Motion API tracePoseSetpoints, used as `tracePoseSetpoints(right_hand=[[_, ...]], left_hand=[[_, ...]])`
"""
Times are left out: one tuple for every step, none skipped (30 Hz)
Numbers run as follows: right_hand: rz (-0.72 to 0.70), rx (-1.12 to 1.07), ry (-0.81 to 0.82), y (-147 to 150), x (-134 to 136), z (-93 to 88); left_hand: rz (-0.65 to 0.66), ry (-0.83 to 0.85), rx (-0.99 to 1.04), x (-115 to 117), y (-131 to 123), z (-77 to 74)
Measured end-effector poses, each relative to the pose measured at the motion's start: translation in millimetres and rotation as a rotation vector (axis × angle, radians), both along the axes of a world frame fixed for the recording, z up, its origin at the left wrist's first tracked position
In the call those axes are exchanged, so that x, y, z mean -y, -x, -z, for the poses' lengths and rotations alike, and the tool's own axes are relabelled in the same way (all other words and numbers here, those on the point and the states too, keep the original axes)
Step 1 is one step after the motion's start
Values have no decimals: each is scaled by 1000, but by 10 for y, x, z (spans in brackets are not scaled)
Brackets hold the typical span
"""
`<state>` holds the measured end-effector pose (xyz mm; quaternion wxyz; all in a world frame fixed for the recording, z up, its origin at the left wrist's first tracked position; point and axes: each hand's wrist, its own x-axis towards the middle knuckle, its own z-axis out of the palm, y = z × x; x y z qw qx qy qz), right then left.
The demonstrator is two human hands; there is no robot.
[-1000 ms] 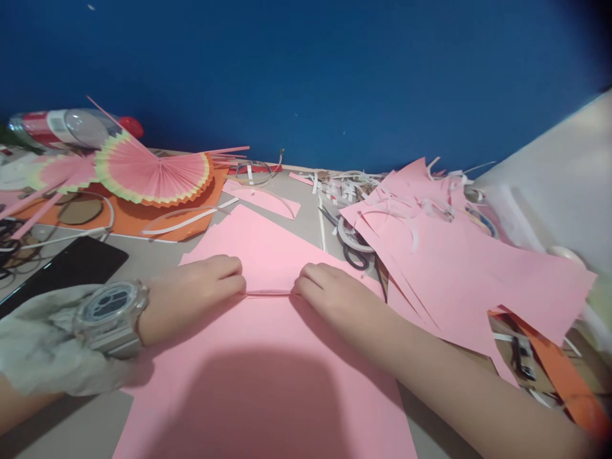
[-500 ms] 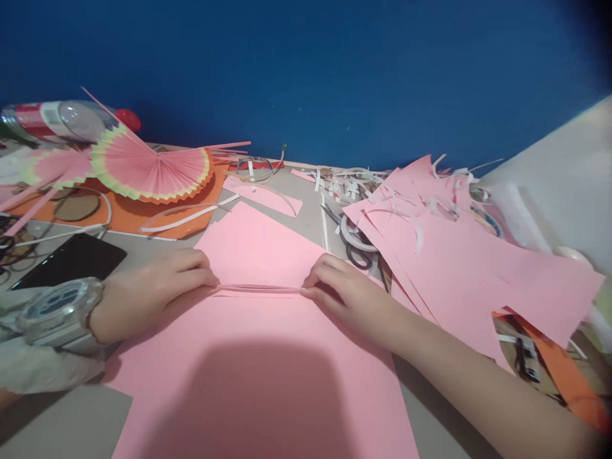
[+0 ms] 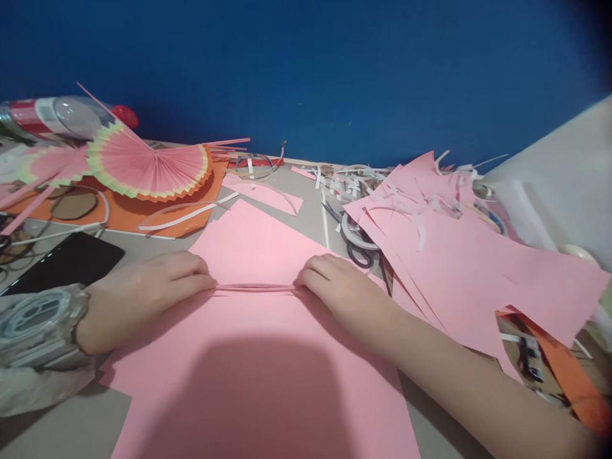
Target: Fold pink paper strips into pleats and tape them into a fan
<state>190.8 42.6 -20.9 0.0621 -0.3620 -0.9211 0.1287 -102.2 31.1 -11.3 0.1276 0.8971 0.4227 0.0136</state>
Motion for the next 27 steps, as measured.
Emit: tracePoseSetpoints(right_hand=[[-12,10,-2,45,-13,-6],[-29,22,-10,95,-25,-11],[-48,36,-24,145,-37,-12],[-67,48,-41,196,-47,-12],[-84,57,-58,243,-57,-9],[-99,62,-72,284,-65,-6],[-113,65,-82,318,-71,-2],[-124,65,-86,342,-76,2],[-129,63,-85,355,-78,6],[-129,64,-86,359,-79,8],[-125,67,-88,352,-78,10],[-118,71,-90,338,-78,11],[-108,76,-92,316,-78,11],[-98,80,-90,289,-80,11],[-90,83,-86,259,-84,11],[-84,86,-77,225,-89,10],[-79,89,-66,191,-96,8],[-74,91,-55,155,-103,6],[-66,93,-45,119,-108,4],[-55,95,-36,83,-110,1],[-41,96,-27,48,-109,-2],[-27,96,-18,14,-103,-5],[-16,96,-9,-18,-95,-8],[-9,96,1,-47,-85,-11],[-6,95,13,-74,-74,-13],[-5,91,29,-97,-64,-17],[-4,86,46,-116,-56,-20]], left_hand=[[17,-20,-11,-23,-43,-12],[36,-40,-19,-47,-99,-21],[65,-58,-25,-70,-165,-25],[94,-62,-24,-92,-239,-21],[100,-59,-28,-110,-315,-9],[132,-59,-11,-124,-390,11],[142,-60,0,-134,-457,37],[158,-64,15,-141,-512,65],[164,-61,19,-144,-552,92],[166,-61,25,-145,-576,115],[167,-60,30,-144,-584,130],[164,-60,34,-143,-579,139],[159,-61,39,-141,-562,140],[153,-62,43,-140,-537,137],[146,-63,47,-140,-506,131],[138,-64,50,-141,-470,123],[131,-64,53,-142,-432,117],[125,-63,57,-142,-391,112],[120,-65,60,-141,-348,108],[113,-70,59,-136,-304,106],[104,-80,56,-128,-260,104],[94,-89,51,-117,-215,104],[84,-98,45,-103,-170,105],[74,-105,40,-88,-127,108],[64,-107,38,-73,-86,114],[56,-105,40,-60,-48,120],[49,-100,44,-49,-13,128]])
